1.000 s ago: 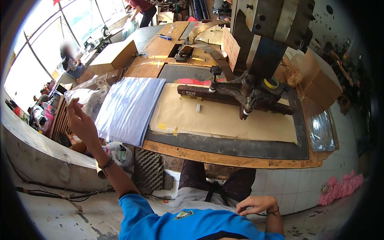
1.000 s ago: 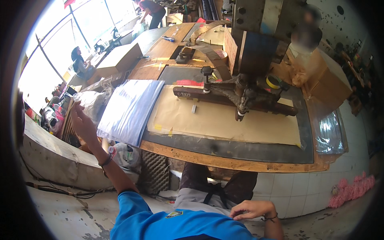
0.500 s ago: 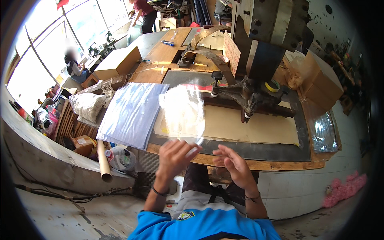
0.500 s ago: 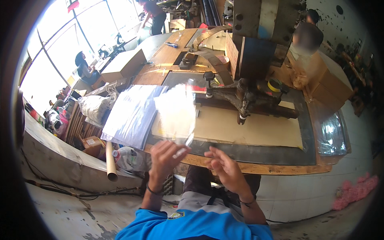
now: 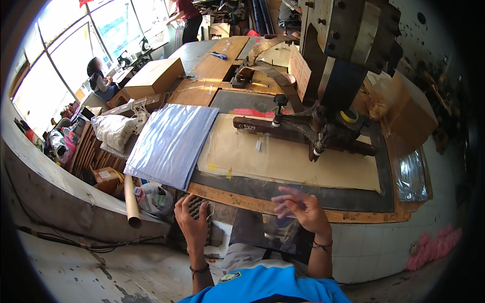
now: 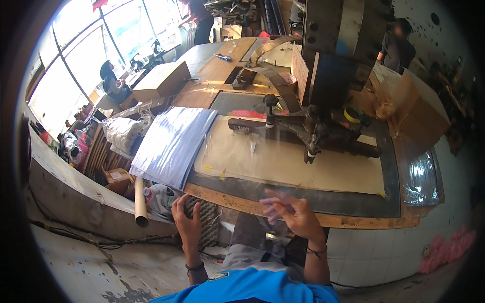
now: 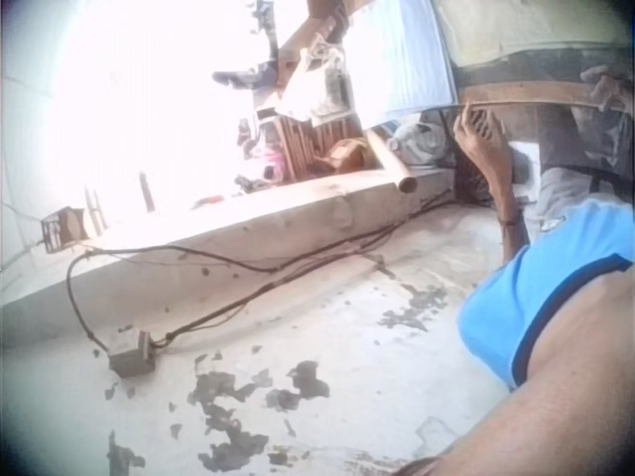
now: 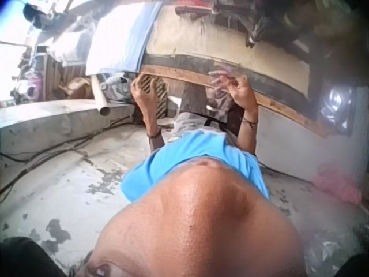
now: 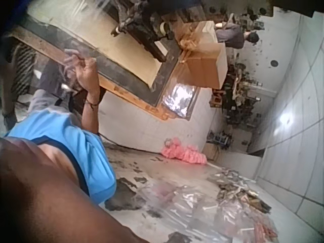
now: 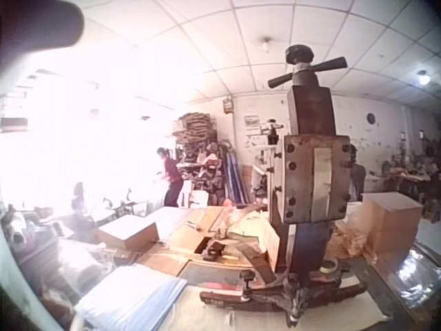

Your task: The person aligns plastic sheets and materials under a large industrial sealing press, holding the edges in place while the machine compresses them.

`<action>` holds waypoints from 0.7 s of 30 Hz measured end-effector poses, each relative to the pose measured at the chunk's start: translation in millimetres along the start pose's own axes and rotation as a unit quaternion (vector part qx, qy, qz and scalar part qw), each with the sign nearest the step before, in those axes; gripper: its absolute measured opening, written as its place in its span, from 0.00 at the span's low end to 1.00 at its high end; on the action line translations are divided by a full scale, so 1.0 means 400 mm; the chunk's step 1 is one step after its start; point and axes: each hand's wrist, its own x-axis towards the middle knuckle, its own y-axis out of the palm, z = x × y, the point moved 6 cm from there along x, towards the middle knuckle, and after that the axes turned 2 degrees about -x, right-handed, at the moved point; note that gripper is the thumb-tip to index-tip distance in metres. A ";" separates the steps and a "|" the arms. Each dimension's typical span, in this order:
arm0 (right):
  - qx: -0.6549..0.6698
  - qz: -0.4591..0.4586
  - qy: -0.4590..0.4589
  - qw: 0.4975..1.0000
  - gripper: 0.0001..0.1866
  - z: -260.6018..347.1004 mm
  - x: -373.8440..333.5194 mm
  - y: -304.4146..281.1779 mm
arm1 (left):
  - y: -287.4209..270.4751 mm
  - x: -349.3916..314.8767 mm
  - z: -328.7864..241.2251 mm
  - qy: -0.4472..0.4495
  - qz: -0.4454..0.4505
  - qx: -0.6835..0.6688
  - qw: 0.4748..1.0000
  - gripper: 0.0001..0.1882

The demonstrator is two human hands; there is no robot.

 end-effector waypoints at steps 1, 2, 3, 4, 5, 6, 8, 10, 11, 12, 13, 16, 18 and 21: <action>0.002 -0.006 -0.009 1.000 0.20 -0.008 -0.031 -0.021 | 0.021 -0.033 0.034 -0.059 0.016 -0.072 0.996 0.24; 0.022 -0.024 -0.004 0.999 0.20 -0.017 -0.061 -0.041 | 0.049 -0.076 0.064 -0.116 0.031 -0.144 0.982 0.25; 0.044 -0.039 0.003 0.998 0.20 -0.027 -0.090 -0.054 | 0.088 -0.123 0.101 -0.153 0.075 -0.188 0.967 0.27; 0.066 -0.058 0.013 0.996 0.20 -0.040 -0.120 -0.067 | 0.134 -0.166 0.118 -0.202 0.151 -0.289 0.923 0.25; 0.077 -0.086 0.030 0.993 0.23 -0.056 -0.149 -0.079 | 0.156 -0.190 0.082 -0.237 0.192 -0.362 0.881 0.19; 0.080 -0.114 0.046 0.989 0.24 -0.061 -0.177 -0.092 | 0.178 -0.221 0.074 -0.247 0.254 -0.408 0.841 0.13; 0.082 -0.171 0.078 0.979 0.27 -0.067 -0.243 -0.120 | 0.196 -0.254 0.047 -0.252 0.314 -0.472 0.785 0.11; 0.067 -0.201 0.114 0.971 0.32 -0.090 -0.318 -0.155 | 0.208 -0.271 0.035 -0.205 0.408 -0.461 0.761 0.11; 0.055 -0.209 0.126 0.968 0.33 -0.084 -0.352 -0.168 | 0.213 -0.272 0.024 -0.178 0.454 -0.453 0.746 0.12; 0.043 -0.215 0.138 0.966 0.34 -0.085 -0.382 -0.181 | 0.207 -0.259 -0.002 -0.133 0.501 -0.404 0.753 0.12; 0.036 -0.227 0.139 0.963 0.39 -0.103 -0.407 -0.193 | 0.198 -0.240 -0.031 -0.088 0.544 -0.353 0.756 0.12; 0.017 -0.268 0.148 0.952 0.42 -0.091 -0.436 -0.202 | 0.188 -0.212 -0.085 -0.033 0.583 -0.312 0.749 0.13; 0.009 -0.306 0.144 0.941 0.44 -0.084 -0.436 -0.200 | 0.202 -0.209 -0.096 -0.056 0.581 -0.347 0.734 0.13; -0.008 -0.341 0.144 0.929 0.44 -0.071 -0.420 -0.207 | 0.209 -0.175 -0.133 -0.067 0.563 -0.372 0.735 0.13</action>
